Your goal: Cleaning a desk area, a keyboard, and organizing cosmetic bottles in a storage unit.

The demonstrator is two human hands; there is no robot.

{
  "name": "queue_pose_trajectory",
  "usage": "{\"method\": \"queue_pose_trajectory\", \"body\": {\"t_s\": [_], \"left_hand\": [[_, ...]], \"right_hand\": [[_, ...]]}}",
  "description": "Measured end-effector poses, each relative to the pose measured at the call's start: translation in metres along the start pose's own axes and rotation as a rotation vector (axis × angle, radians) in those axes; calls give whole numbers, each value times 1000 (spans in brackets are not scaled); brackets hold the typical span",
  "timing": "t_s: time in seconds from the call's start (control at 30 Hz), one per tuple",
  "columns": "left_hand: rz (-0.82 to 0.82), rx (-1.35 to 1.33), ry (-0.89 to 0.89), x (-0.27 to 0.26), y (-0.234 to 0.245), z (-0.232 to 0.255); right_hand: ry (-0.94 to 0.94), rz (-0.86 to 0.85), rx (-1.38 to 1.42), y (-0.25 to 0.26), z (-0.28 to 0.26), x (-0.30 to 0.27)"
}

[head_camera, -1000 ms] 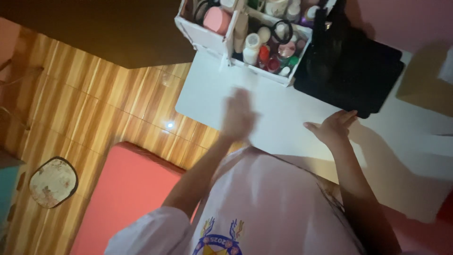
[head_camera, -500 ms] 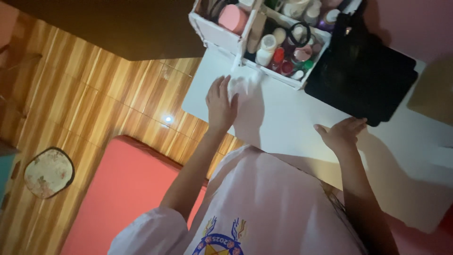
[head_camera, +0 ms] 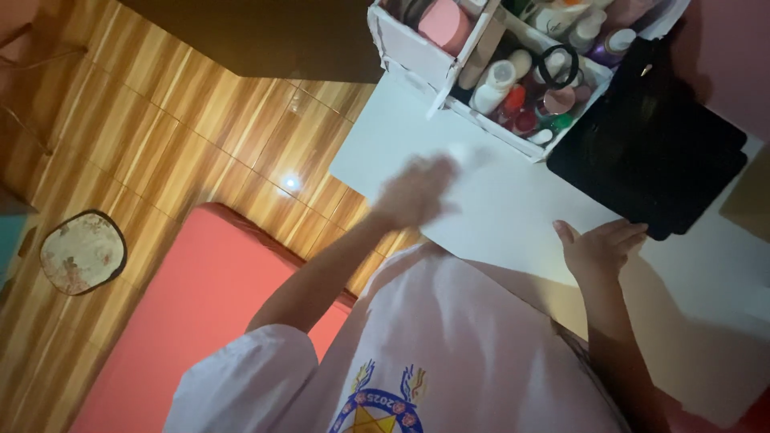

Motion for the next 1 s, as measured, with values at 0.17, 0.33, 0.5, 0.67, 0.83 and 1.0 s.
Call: {"method": "queue_pose_trajectory", "body": {"t_s": [0.17, 0.33, 0.5, 0.67, 0.83, 1.0], "left_hand": [[209, 26, 513, -4, -25, -119], [160, 24, 496, 29, -47, -31], [-1, -127, -251, 45, -93, 96], [54, -30, -31, 30, -76, 0], [181, 174, 411, -15, -33, -120], [598, 105, 788, -21, -55, -142]], "right_hand": [[-14, 39, 31, -7, 8, 4], [14, 28, 77, -3, 3, -10], [93, 76, 89, -6, 5, -3], [44, 27, 61, -9, 2, 4], [88, 82, 149, 9, -11, -11], [114, -3, 58, -6, 19, -2]]}}
Point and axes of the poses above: each hand's wrist, its own x-axis towards the middle knuckle, its own y-axis out of the back of the hand, z = x × y, the point moved 9 cm from there along x, towards the middle knuckle, and after that the axes turned 9 degrees about -z, right-handed, at the moved point
